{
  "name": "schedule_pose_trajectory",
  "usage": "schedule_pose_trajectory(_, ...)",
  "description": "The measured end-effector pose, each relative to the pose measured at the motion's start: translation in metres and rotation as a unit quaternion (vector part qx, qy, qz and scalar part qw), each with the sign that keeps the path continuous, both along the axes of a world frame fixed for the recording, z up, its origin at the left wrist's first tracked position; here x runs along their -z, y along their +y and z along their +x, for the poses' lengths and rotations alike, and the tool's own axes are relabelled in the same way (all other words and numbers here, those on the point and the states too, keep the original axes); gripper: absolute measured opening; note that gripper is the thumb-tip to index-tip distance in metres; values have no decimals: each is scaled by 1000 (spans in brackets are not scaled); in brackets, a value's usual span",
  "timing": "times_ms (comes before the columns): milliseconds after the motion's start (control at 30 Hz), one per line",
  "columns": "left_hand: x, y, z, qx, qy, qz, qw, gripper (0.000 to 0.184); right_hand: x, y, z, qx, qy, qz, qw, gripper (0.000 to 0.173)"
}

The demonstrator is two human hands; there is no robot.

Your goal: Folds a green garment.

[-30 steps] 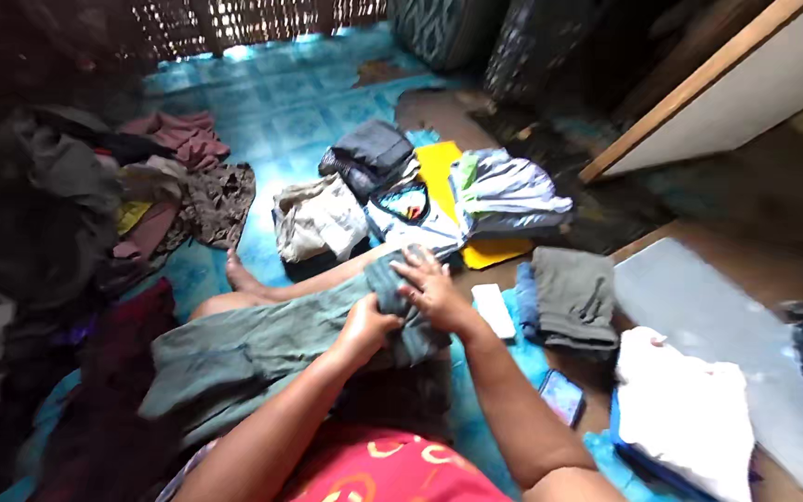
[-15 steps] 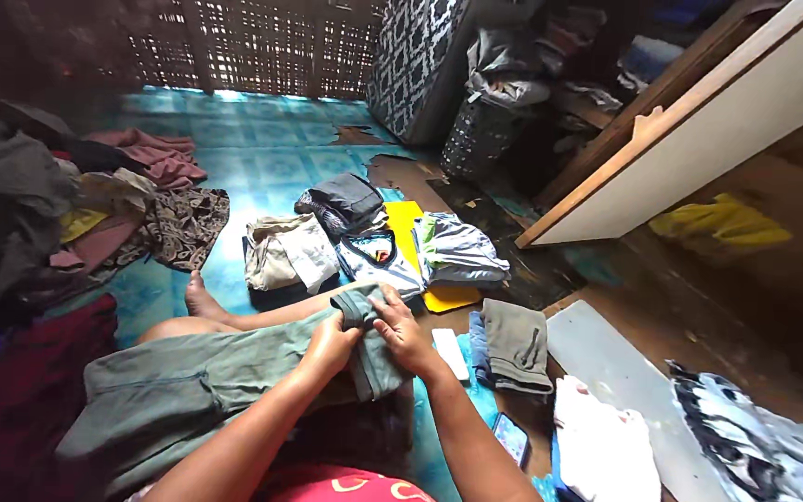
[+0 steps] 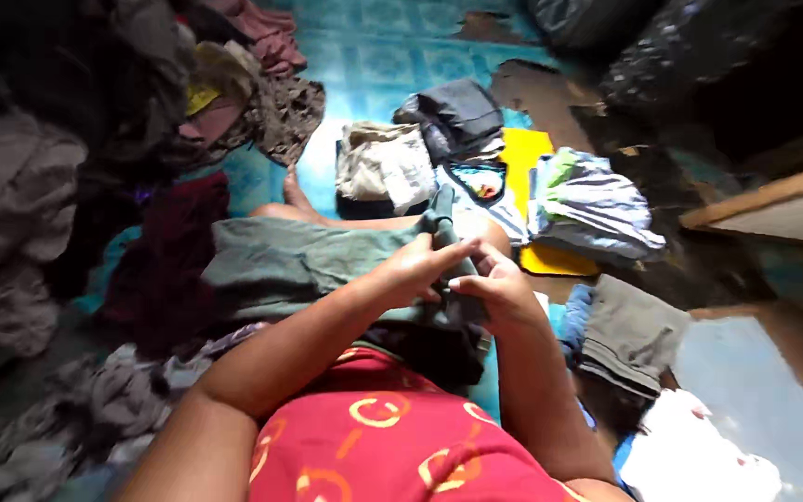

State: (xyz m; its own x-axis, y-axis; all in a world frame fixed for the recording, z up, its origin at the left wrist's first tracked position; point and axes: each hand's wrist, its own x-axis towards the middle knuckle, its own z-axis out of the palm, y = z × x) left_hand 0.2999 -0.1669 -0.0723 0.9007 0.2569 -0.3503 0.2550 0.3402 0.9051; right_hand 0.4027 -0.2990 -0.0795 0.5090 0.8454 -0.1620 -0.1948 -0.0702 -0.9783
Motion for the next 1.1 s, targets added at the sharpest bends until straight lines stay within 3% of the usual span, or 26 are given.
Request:
schedule_pose_trajectory(100, -5, 19, -12, -88, -111, -91, 986, 12, -8, 12, -27, -133, -66, 62, 987, 64)
schedule_pose_trajectory(167, -16, 38, -30, -161, -107, -148, 970, 15, -13, 15, -28, -196, -22, 135, 971, 62)
schedule_pose_trajectory(300, -10, 87, -116, -245, -152, -78, 954, 17, -14, 25, -29, -187, 68, 209, 957, 39)
schedule_pose_trajectory(400, 29, 125, -206, -323, -79, -54, 941, 23, 4, 41, -37, -132, 81, 104, 982, 31)
schedule_pose_trajectory(467, 60, 146, -244, -357, 13, -53, 933, 21, 21, 60, -50, -103, 66, -25, 992, 42)
schedule_pose_trajectory(567, 92, 158, -263, -347, 66, -35, 935, 30, 42, 101, -71, -124, 88, -166, 974, 58)
schedule_pose_trajectory(633, 96, 157, -257, -374, 74, 7, 924, 32, 51, 121, -81, -116, 135, -198, 964, 55)
schedule_pose_trajectory(700, 94, 154, -250, -416, 93, 86, 901, 41, 55, 136, -83, -78, 187, -206, 957, 41)
schedule_pose_trajectory(800, 82, 139, -247, -406, 209, 326, 828, 61, 49, 150, -81, -57, 221, -192, 955, 29)
schedule_pose_trajectory(833, 72, 127, -247, -395, 228, 391, 800, 64, 43, 155, -81, -71, 225, -174, 956, 26)
schedule_pose_trajectory(867, 61, 113, -244, -384, 226, 413, 794, 58, 33, 162, -81, -87, 224, -153, 958, 27)
schedule_pose_trajectory(933, 41, 81, -230, -375, 185, 295, 859, 41, 4, 172, -89, -134, 177, -109, 969, 33)
schedule_pose_trajectory(1000, 29, 63, -217, -386, 103, 75, 914, 53, -26, 175, -102, -245, 63, -57, 966, 36)
schedule_pose_trajectory(1033, 25, 63, -214, -403, 51, 3, 914, 61, -39, 175, -110, -308, -40, -28, 950, 33)
schedule_pose_trajectory(1100, 18, 66, -217, -425, -87, -80, 897, 68, -63, 162, -127, -399, -271, 67, 873, 22)
